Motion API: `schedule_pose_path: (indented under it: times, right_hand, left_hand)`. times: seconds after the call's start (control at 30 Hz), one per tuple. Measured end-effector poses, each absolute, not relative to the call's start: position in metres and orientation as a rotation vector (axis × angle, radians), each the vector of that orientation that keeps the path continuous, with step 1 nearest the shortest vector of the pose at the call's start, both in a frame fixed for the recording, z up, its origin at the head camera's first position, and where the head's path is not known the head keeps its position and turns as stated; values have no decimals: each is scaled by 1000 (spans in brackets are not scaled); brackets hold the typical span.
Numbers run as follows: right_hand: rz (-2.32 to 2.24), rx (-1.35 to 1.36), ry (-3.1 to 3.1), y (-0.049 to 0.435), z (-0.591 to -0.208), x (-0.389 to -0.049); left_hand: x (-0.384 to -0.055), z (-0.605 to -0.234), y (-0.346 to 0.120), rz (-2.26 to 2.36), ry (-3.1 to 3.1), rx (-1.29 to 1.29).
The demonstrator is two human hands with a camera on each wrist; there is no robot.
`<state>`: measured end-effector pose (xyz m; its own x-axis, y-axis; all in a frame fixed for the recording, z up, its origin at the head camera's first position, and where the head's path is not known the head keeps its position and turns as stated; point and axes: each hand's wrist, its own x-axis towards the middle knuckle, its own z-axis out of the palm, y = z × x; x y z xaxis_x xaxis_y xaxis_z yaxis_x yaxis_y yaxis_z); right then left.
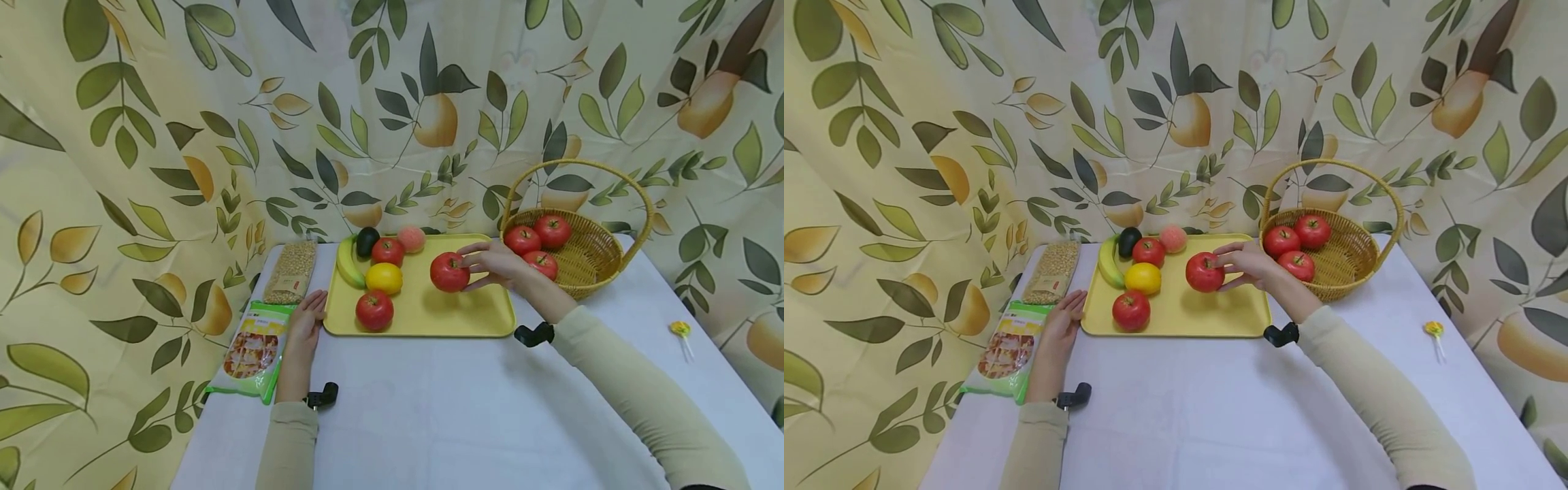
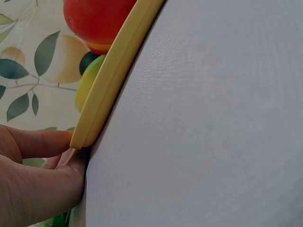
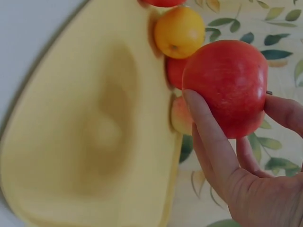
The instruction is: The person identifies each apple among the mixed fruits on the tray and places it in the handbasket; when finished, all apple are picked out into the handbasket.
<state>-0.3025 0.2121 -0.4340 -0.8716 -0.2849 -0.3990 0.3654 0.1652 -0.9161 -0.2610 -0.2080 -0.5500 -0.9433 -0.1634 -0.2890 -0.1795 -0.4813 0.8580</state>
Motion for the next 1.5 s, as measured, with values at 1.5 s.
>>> schedule_pose_path:
  times: [1.5]
  right_hand:
    - [-1880,190,2009,334,-386,-285]
  left_hand:
    - [-260,-551,-209,2633,1603,-470]
